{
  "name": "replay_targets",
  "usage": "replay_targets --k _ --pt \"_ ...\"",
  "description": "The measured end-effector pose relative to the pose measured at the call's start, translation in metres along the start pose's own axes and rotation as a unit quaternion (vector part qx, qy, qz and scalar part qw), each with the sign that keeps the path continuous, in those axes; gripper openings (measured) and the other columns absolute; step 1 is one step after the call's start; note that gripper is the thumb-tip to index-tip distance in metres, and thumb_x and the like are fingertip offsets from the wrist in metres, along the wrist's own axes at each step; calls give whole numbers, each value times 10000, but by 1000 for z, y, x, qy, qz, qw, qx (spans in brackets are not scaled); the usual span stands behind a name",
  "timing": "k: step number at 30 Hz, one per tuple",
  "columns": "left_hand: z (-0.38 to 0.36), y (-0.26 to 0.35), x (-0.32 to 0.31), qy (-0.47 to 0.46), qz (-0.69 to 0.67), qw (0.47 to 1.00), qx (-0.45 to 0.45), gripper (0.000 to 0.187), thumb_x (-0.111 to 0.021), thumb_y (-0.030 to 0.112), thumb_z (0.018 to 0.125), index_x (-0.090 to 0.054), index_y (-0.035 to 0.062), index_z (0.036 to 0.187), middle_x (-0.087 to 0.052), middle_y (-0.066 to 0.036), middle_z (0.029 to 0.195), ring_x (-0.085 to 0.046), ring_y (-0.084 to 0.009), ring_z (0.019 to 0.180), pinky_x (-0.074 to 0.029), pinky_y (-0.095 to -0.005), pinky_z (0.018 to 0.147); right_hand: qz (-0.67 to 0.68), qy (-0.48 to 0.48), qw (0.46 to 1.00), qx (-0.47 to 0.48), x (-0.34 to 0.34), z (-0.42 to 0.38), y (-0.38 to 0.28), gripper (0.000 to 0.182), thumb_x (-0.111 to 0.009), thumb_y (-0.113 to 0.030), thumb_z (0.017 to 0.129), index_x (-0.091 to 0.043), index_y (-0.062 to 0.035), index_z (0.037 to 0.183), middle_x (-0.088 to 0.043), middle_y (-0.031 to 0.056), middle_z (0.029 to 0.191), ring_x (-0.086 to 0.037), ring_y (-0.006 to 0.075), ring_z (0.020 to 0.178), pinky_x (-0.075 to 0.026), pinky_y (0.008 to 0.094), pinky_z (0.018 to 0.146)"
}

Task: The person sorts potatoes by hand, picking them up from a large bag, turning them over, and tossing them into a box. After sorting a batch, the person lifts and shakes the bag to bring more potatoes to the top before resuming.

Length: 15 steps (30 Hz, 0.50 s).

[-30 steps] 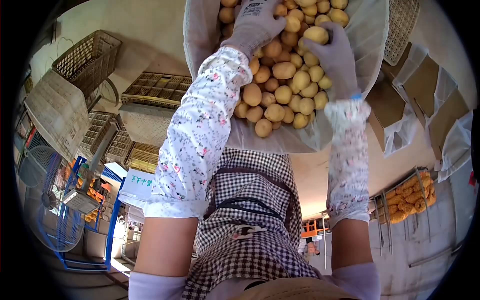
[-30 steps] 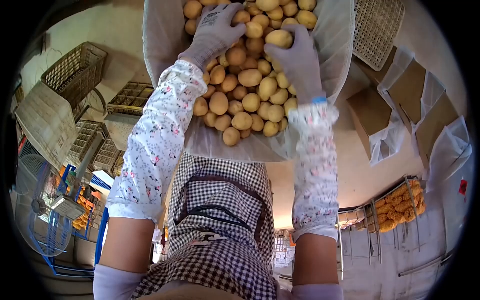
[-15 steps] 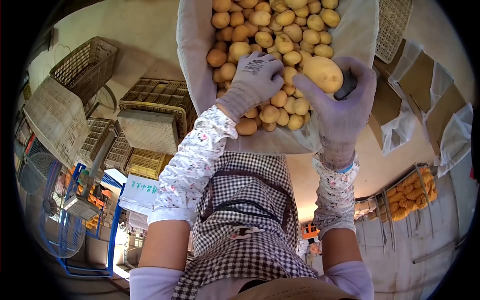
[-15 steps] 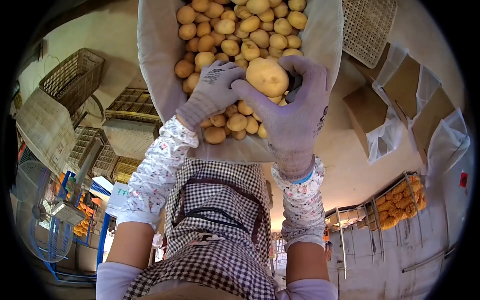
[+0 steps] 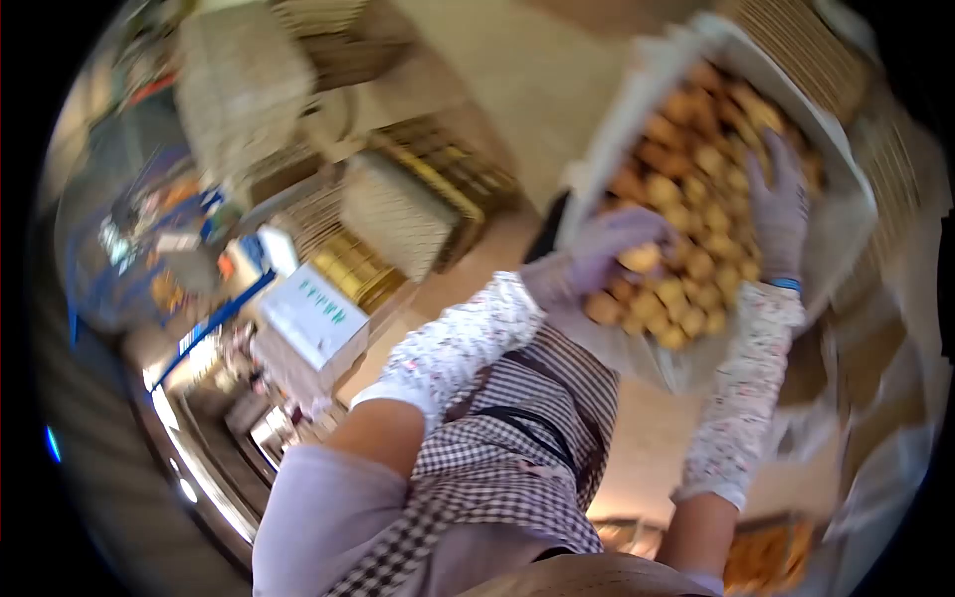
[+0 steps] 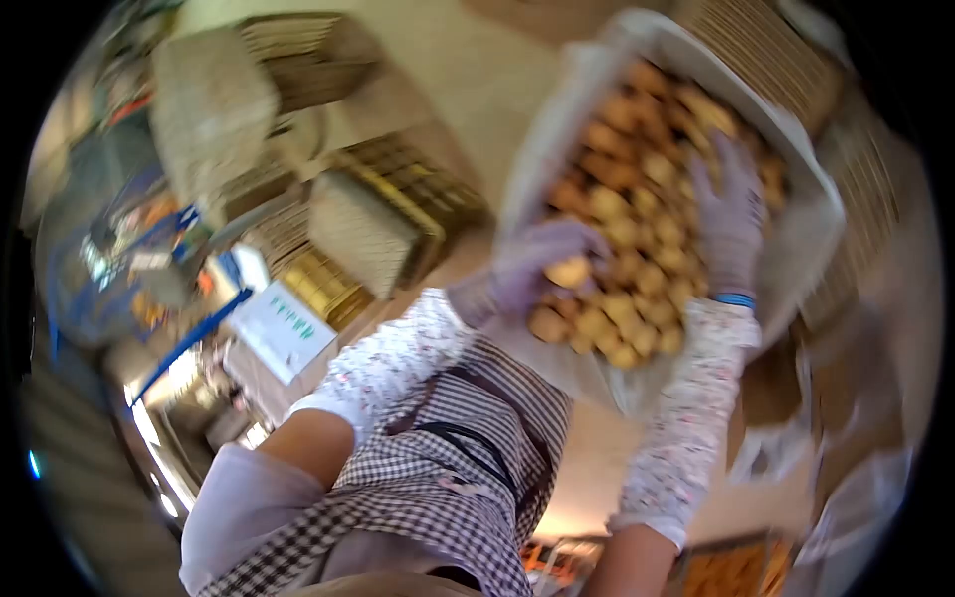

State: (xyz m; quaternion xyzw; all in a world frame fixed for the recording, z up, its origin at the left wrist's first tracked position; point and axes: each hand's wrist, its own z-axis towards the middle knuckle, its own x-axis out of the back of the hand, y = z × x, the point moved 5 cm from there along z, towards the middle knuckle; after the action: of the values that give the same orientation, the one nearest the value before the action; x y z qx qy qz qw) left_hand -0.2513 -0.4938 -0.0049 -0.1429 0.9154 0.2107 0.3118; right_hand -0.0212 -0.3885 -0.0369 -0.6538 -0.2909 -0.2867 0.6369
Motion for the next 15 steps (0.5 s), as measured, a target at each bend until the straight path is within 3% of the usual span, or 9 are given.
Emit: replay_targets --k 2,5,6,7,10,12,13,14,15 --pt "-27 29 3 -29 2 999 -25 401 -700 250 963 -574 88 1307 -633 -84 1238 -667 -157 988 -517 -220 701 -200 -89 965 147 -32 11 44 439 -659 -259 970 -593 -221 1403 -620 139 1337 -581 279 1076 -473 389 941" --pt "-51 62 23 -39 -15 993 -113 422 -722 183 929 -570 73 1307 -628 -83 1207 -658 -165 971 -526 -261 701 -180 -151 971 -53 -31 21 41 596 -686 -321 950 -483 -374 1508 -609 159 1171 -572 298 1045 -460 411 923" --pt "-59 65 34 -71 -54 988 -125 396 -701 168 939 -572 66 1300 -629 -89 1199 -659 -171 988 -536 -264 712 -228 -171 957 -53 -34 24 52 570 -671 -324 965 -489 -345 1506 -610 168 1261 -580 330 1143 -451 427 997" --pt "-75 65 53 -101 -91 981 -139 372 -680 152 950 -574 58 1294 -629 -95 1191 -659 -176 1005 -546 -268 722 -196 -216 955 -52 -43 28 81 600 -648 -426 973 -445 -337 1531 -457 217 1527 -476 403 1369 -411 455 1112" --pt "-189 46 127 96 -224 941 -234 285 -601 181 980 -590 52 1234 -633 -105 1037 -543 -140 732 -411 -232 551 -217 -269 936 -67 -50 34 67 560 -622 -310 1011 -451 -145 1518 -581 99 1465 -557 282 1332 -443 377 1089" --pt "-302 18 185 218 -253 888 -316 292 -565 239 997 -595 78 1239 -628 -88 982 -517 -131 669 -368 -221 504 -226 -252 941 25 -59 36 99 538 -576 -339 1028 -450 -171 1523 -560 102 1490 -565 278 1322 -438 406 1068" --pt "-366 -22 230 406 -329 791 -317 285 -569 273 1002 -607 104 1228 -621 -65 951 -526 -123 691 -385 -233 516 -248 -251 936 14 -57 35 94 524 -552 -368 1032 -456 -206 1521 -575 112 1470 -589 296 1285 -438 434 1041" --pt "-432 -54 272 432 -374 728 -378 237 -593 299 1002 -619 112 1146 -620 -32 937 -543 -124 710 -421 -246 550 -269 -228 936 -4 -53 33 90 512 -545 -368 1030 -464 -226 1515 -592 117 1450 -610 317 1246 -454 435 1008" --pt "-505 -90 320 483 -462 607 -430 188 -626 286 994 -614 111 1059 -629 -2 913 -580 -129 732 -467 -251 592 -273 -235 932 -22 -51 38 71 456 -561 -293 1017 -529 -213 1465 -606 239 1340 -636 371 1170 -523 436 932"
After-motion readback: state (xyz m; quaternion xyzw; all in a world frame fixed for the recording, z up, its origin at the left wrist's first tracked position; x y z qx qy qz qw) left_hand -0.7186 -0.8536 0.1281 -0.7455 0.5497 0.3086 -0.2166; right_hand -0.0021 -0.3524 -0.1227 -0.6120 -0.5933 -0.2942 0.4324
